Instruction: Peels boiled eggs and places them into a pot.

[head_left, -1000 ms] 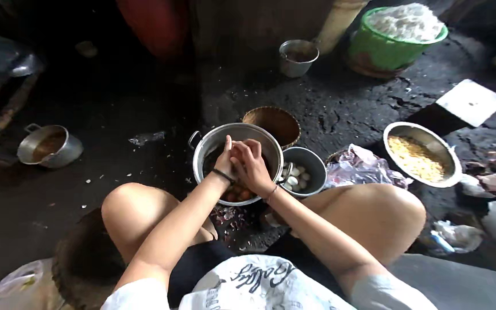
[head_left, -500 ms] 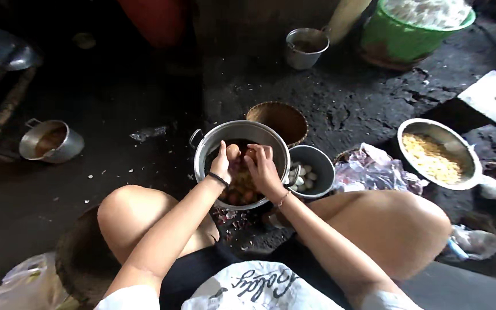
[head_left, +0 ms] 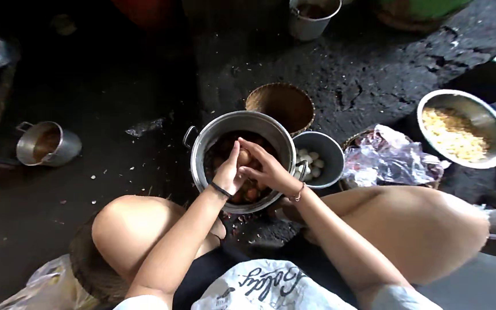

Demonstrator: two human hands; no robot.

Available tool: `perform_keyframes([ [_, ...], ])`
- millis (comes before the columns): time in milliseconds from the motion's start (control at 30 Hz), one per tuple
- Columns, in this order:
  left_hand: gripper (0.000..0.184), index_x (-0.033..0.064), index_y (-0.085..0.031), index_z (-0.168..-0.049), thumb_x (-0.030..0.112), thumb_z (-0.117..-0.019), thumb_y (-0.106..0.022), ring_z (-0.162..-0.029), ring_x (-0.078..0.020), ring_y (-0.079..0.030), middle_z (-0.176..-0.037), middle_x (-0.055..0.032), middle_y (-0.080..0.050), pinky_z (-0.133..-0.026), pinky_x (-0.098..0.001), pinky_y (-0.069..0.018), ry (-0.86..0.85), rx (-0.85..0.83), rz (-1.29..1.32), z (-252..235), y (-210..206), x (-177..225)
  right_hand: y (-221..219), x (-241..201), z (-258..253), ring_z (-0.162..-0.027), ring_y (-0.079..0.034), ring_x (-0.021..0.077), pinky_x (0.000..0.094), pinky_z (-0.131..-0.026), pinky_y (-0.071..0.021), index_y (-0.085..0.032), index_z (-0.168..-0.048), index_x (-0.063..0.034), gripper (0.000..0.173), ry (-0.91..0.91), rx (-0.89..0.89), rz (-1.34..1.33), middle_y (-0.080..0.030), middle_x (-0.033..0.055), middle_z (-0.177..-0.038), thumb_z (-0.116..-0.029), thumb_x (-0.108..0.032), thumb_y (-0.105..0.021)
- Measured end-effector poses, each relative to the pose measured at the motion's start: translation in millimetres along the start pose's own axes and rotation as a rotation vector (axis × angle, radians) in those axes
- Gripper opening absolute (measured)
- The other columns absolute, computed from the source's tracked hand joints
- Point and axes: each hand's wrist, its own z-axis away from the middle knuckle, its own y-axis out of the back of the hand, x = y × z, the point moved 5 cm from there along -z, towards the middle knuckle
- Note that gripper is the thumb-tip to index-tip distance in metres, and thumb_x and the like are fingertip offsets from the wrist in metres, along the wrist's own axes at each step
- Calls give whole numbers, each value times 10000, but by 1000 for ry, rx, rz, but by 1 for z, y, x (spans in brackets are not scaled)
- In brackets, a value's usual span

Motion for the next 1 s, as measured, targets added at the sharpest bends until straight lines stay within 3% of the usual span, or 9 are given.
perform_keyframes([
  [67,686,91,-605,-1253,659,-1037,-287,-931,-182,-686,-1013,-85,-700,-843,-358,-581,54,-48,-72,6,-6,-2,-4,-5,2,-1268,-595,225,383,-1091,-491,-478,-1483,-25,610,31,44,76,-569,160,-1421,-953,-194,-729],
  [200,751,106,-592,-1279,693,-1026,-197,-954,-187,-685,-1041,-79,-698,-841,-363,-583,94,-129,-219,11,-4,3,-6,-10,6,-1111,-655,269,440,-983,-546,-562,-1320,-5,478,-48,67,244,-636,170,-1216,-1007,-356,-648],
  [300,764,131,-589,-1308,719,-1010,-202,-892,-152,-677,-1020,-56,-696,-790,-326,-575,27,-84,-382,13,-1,8,-3,-14,6,-1094,-663,274,454,-974,-550,-560,-1325,-3,473,-94,85,247,-639,170,-1221,-1031,-370,-605],
  [400,627,160,-410,-1475,615,-1058,-304,-901,-125,-657,-1093,-50,-653,-821,-302,-566,-53,-89,-329,14,0,11,-1,-16,7,-1205,-637,300,464,-1051,-510,-539,-1389,3,472,-109,127,230,-629,185,-1320,-1047,-320,-588],
  [500,382,111,-526,-1349,363,-1111,-366,-884,-114,-648,-1031,-34,-650,-816,-298,-561,-110,-73,-187,15,-2,15,-2,-15,5,-1417,-484,284,451,-1175,-401,-465,-1483,-16,525,-92,120,207,-511,155,-1516,-1062,-316,-553],
  [600,383,81,-612,-1240,327,-1111,-348,-904,-107,-646,-1028,-32,-663,-828,-294,-560,-202,-66,-215,13,1,19,0,-12,3,-1446,-439,224,429,-1188,-387,-343,-1593,-91,606,-76,71,118,-396,115,-1610,-1071,-360,-493],
  [700,422,99,-604,-1143,372,-1107,-284,-786,-75,-637,-915,-1,-644,-746,-258,-568,-327,-78,-255,12,1,19,5,-13,5,-1167,-582,236,400,-956,-538,-567,-1474,-128,490,-53,240,143,-544,160,-1340,-1031,-332,-606],
  [800,433,138,-571,-1162,440,-1105,-267,-859,-69,-598,-972,16,-592,-777,-270,-541,-409,-79,-344,8,3,13,5,-14,5,-866,-567,169,309,-707,-535,-614,-1444,-184,446,-90,266,171,-533,127,-1090,-1023,-332,-629],
  [1000,415,176,-571,-1056,497,-1089,-309,-852,-55,-561,-943,38,-548,-750,-255,-515,-470,-13,-371,7,3,10,-4,-18,5,-908,-603,201,371,-784,-562,-524,-1504,-119,469,-120,170,106,-577,130,-1090,-1070,-295,-533],
])
